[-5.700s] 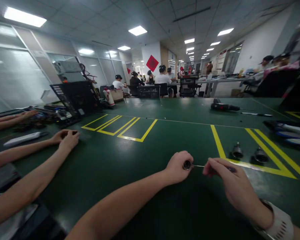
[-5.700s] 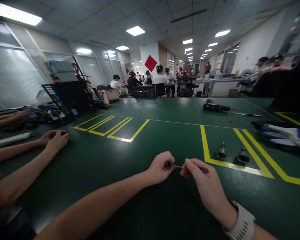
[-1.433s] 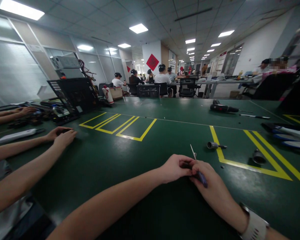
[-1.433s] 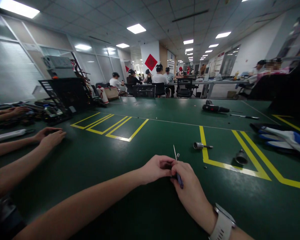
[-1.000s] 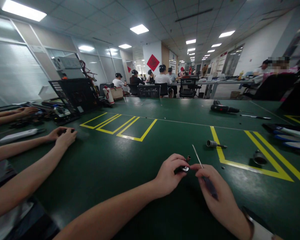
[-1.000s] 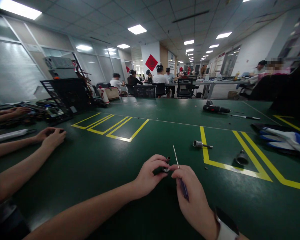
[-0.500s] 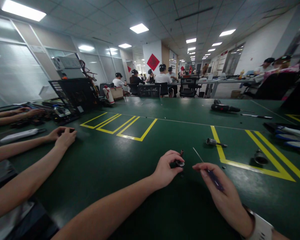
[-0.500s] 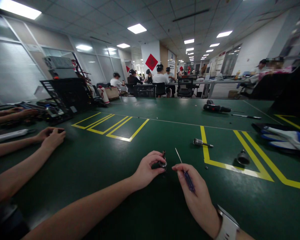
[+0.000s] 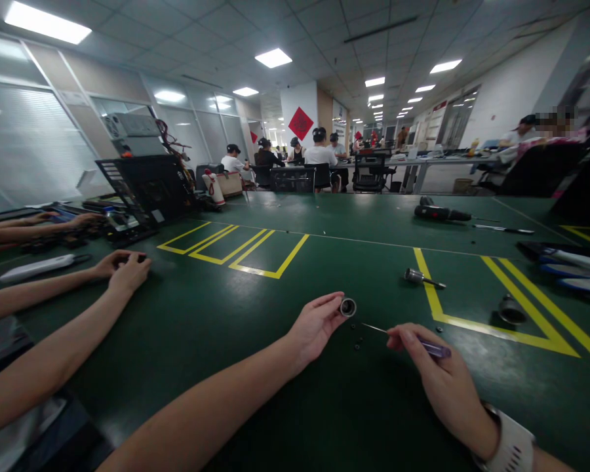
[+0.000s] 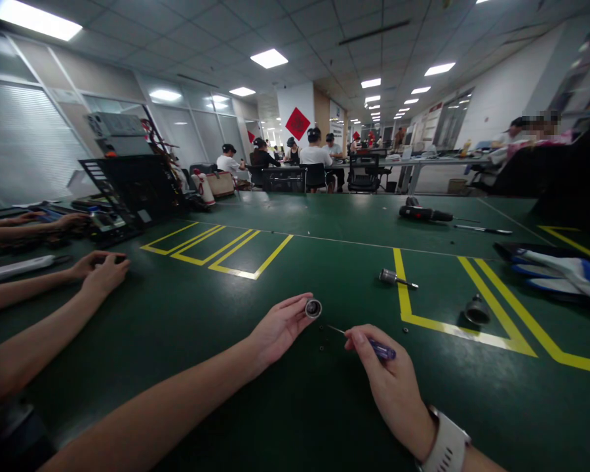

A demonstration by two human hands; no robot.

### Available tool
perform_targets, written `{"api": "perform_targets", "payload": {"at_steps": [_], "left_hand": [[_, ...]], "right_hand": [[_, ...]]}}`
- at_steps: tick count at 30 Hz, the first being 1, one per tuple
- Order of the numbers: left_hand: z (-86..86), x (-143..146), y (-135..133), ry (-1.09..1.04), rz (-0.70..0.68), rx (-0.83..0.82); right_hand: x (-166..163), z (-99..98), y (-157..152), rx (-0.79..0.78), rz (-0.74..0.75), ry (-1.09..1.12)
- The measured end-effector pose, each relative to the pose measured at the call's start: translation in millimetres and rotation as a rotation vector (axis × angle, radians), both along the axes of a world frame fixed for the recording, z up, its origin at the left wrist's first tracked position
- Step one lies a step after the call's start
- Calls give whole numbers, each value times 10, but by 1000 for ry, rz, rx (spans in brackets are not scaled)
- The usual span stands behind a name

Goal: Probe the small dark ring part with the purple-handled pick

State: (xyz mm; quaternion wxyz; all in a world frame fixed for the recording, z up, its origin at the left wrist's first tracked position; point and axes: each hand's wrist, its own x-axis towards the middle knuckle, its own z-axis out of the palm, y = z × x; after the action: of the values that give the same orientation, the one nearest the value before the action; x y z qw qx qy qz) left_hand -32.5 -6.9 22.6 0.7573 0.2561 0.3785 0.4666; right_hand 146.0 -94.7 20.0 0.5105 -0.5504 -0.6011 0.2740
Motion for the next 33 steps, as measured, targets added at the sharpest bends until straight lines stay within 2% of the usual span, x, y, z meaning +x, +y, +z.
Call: {"api": "perform_targets", "payload": {"at_steps": [6,13,18,22,25,30,33], "left_hand": [[11,21,-28,-13,-5,30],[-54,25,-2,-32,-14,40],[-76,27,-1,-12,-46,73],[-103,17,8,15,-59,99],[-116,7,10,42,-83,116],[-104,13,-12,116,-89,143],[-120,19,-18,132,-88,159]], "right_hand": [[-21,-57,85,-164,73,21],[-5,-77,117,-198,94,27],[-42,-41,96,-166,92,-21],[-46,23,48,-53,8,-190],[-29,45,38,-30,-50,-270],[-10,-15,71,-84,-27,-186],[-5,-26,55,-43,-14,-96]]}}
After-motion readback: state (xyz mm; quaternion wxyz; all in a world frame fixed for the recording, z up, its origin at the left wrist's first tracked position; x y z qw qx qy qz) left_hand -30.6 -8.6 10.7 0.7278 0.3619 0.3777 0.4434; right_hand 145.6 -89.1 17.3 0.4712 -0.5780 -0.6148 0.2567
